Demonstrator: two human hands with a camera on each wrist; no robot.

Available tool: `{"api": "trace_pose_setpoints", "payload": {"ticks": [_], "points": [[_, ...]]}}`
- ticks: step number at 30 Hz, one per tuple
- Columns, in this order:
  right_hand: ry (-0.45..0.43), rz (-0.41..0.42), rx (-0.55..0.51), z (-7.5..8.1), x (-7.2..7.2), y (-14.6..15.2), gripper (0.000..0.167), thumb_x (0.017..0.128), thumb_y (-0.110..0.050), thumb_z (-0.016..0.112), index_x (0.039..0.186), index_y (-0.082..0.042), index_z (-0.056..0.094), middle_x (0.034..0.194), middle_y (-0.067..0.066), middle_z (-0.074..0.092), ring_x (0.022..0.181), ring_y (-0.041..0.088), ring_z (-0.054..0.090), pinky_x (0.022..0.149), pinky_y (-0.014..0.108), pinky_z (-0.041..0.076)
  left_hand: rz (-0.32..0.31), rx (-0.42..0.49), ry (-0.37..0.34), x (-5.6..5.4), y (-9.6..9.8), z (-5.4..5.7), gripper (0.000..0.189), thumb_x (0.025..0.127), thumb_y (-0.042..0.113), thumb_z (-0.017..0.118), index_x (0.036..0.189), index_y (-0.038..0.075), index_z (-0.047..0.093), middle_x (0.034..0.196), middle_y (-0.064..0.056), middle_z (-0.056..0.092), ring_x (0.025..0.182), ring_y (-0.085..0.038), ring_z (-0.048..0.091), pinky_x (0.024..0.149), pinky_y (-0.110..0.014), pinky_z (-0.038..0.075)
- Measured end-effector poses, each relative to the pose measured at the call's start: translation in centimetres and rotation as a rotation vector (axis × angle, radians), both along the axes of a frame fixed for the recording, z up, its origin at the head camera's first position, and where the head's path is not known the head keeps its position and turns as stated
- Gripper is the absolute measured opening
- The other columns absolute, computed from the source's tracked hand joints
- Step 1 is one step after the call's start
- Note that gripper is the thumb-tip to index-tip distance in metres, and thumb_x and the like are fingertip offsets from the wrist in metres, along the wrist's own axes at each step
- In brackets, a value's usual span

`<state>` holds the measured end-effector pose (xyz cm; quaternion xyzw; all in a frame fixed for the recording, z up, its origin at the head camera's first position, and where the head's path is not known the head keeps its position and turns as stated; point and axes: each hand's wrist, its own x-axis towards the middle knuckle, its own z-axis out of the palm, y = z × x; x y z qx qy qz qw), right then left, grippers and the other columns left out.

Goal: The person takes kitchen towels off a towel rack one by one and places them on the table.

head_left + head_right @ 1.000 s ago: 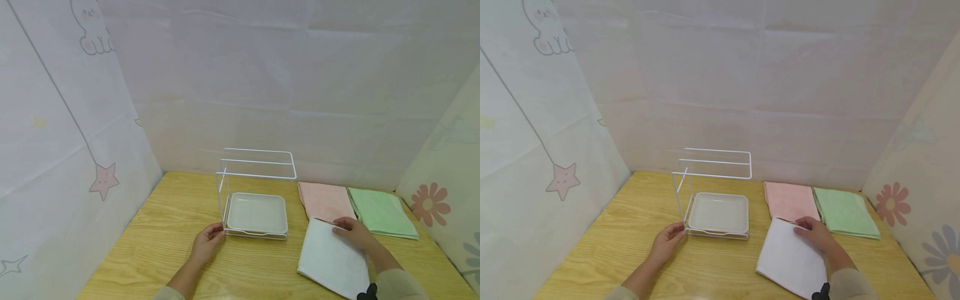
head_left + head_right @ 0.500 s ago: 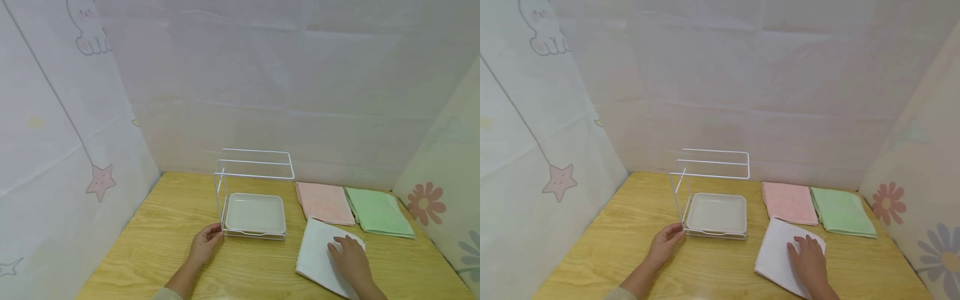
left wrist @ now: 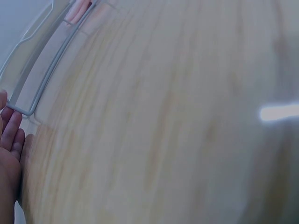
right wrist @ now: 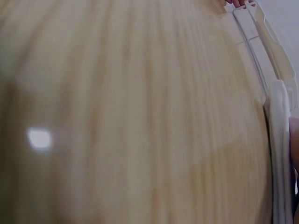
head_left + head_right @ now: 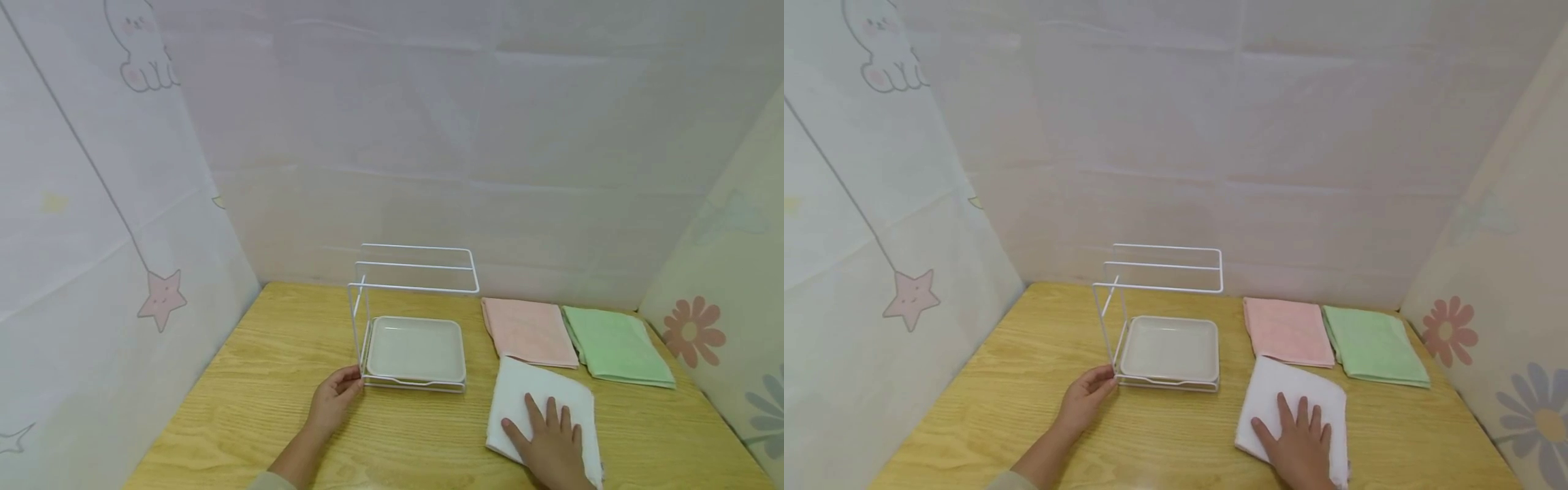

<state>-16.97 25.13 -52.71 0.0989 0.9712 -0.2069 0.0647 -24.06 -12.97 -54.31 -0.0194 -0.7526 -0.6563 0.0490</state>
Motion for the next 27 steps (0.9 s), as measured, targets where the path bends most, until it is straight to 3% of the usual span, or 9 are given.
{"api": "trace_pose_setpoints", "payload": {"ticks": [14, 27], "points": [[0.166, 0.186, 0.074, -1.5, -0.2, 4.3, 0.085, 0.088, -0.074, 0.046, 0.148, -0.012, 0.043, 0.155, 0.034, 0.021, 0.139, 0.061, 0.013, 0.106, 0.079, 0.006, -0.006, 0.003, -0.003, -0.1, -0.1, 0.1, 0.032, 0.093, 0.007, 0.066, 0.122, -0.006, 0.062, 0.119, -0.024, 0.065, 0.097, -0.012, 0.065, 0.080, -0.013, 0.053], [0.216, 0.238, 0.066, -1.5, -0.7, 5.9, 0.078, 0.090, -0.067, 0.052, 0.146, -0.013, 0.046, 0.156, 0.032, 0.024, 0.141, 0.058, 0.016, 0.108, 0.076, 0.007, 0.005, 0.006, 0.011, -0.4, -0.4, -0.3, 0.030, 0.092, 0.006, 0.067, 0.119, -0.005, 0.064, 0.116, -0.023, 0.066, 0.090, 0.000, 0.063, 0.080, -0.013, 0.053]]}}
